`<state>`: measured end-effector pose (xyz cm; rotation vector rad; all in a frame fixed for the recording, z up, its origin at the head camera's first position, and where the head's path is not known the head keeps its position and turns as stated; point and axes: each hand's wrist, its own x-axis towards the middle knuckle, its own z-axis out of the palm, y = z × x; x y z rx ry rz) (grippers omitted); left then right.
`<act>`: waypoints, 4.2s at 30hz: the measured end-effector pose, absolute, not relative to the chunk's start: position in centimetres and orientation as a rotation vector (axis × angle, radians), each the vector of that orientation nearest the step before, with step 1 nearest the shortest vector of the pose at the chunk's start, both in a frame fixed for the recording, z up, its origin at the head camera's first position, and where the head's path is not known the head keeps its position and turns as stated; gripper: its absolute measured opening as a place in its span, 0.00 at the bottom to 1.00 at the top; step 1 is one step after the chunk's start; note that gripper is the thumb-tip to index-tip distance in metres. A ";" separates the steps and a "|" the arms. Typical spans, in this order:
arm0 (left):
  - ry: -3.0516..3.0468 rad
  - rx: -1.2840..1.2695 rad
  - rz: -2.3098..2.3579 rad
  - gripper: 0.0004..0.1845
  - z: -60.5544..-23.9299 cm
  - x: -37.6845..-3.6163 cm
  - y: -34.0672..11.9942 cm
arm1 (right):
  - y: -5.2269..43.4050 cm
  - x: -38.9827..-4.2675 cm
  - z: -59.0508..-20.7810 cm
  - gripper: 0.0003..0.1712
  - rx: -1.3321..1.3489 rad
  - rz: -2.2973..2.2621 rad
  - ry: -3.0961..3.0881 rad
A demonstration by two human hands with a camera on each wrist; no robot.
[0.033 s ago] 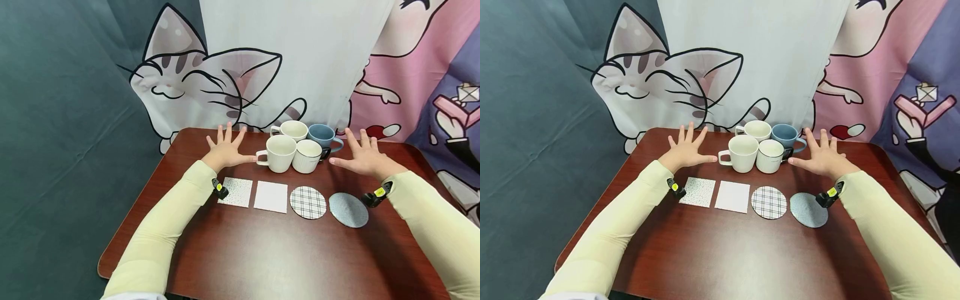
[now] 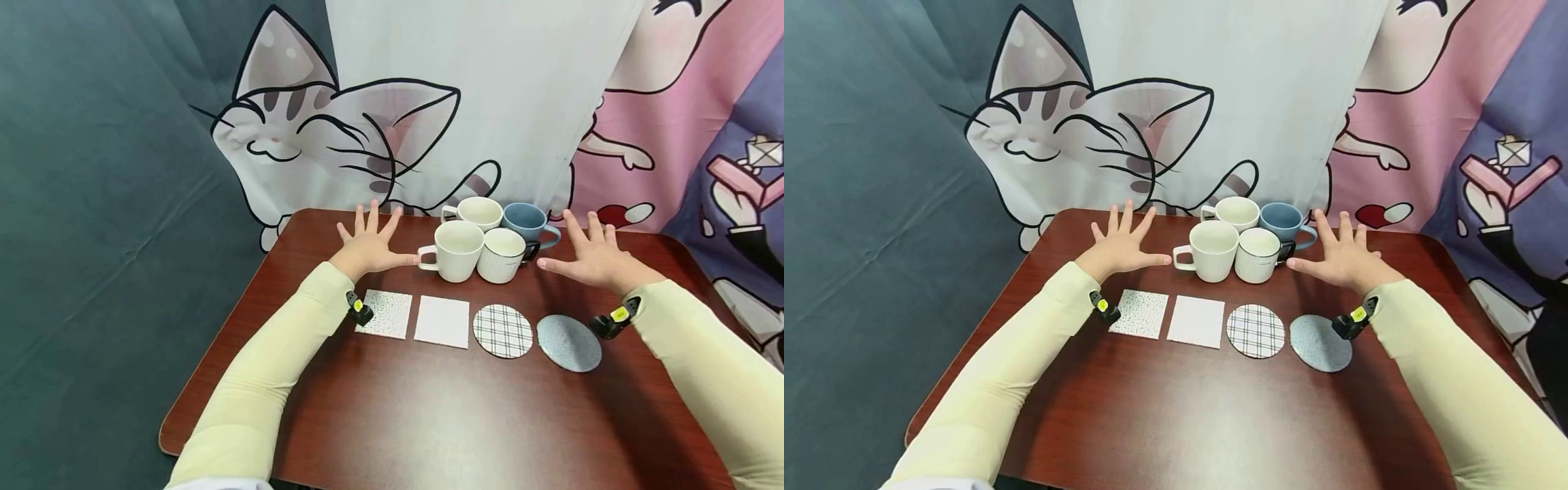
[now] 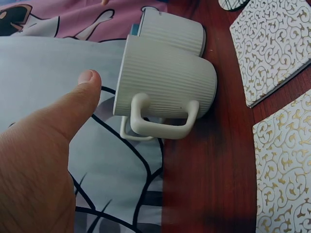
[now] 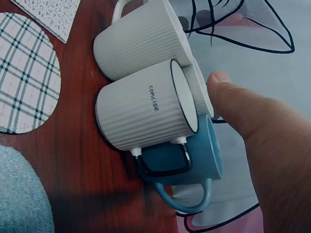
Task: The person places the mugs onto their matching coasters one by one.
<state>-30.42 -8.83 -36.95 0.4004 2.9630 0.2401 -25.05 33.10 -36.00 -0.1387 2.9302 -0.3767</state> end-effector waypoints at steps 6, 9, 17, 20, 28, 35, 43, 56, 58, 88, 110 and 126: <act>2.949 0.394 0.241 0.63 -37.1 -30.7 -9.0 | 32.9 -25.0 -36.0 0.70 -0.153 -0.395 2.934; 2.952 0.408 0.237 0.63 -37.0 -30.7 -8.9 | 32.9 -25.0 -36.1 0.69 -0.167 -0.409 2.948; 2.958 0.463 0.282 0.63 -36.6 -30.2 -8.2 | 32.6 -25.2 -36.3 0.66 -0.314 -0.506 3.062; 2.971 0.487 0.286 0.63 -36.6 -30.0 -7.7 | 32.2 -25.3 -36.5 0.64 -0.334 -0.547 3.093; 3.027 0.626 0.342 0.61 -36.8 -29.2 -6.0 | 31.4 -25.6 -37.3 0.57 -0.378 -0.706 3.103; 3.064 0.997 0.361 0.57 -37.1 -27.9 -4.3 | 31.5 -25.7 -38.4 0.47 -0.388 -0.834 3.122; 2.958 1.458 0.488 0.50 -37.8 -24.4 -2.1 | 31.3 -25.9 -39.9 0.40 -0.313 -0.878 3.149; 2.803 1.480 0.447 0.44 -42.8 -21.4 0.3 | 30.9 -26.2 -41.6 0.45 -0.243 -0.845 3.138; 2.774 1.452 0.429 0.44 -43.6 -21.2 0.6 | 30.9 -26.2 -41.7 0.45 -0.238 -0.850 3.139; 2.688 1.365 0.112 0.47 -48.7 -20.1 1.1 | 31.2 -27.0 -43.3 0.40 -0.284 -0.810 3.183; 2.709 1.384 0.081 0.48 -48.8 -20.0 1.1 | 31.3 -25.7 -43.2 0.32 -0.379 -0.658 3.262; 2.717 1.378 0.074 0.48 -48.8 -20.1 1.2 | 30.9 -25.5 -43.6 0.28 -0.087 -1.055 3.107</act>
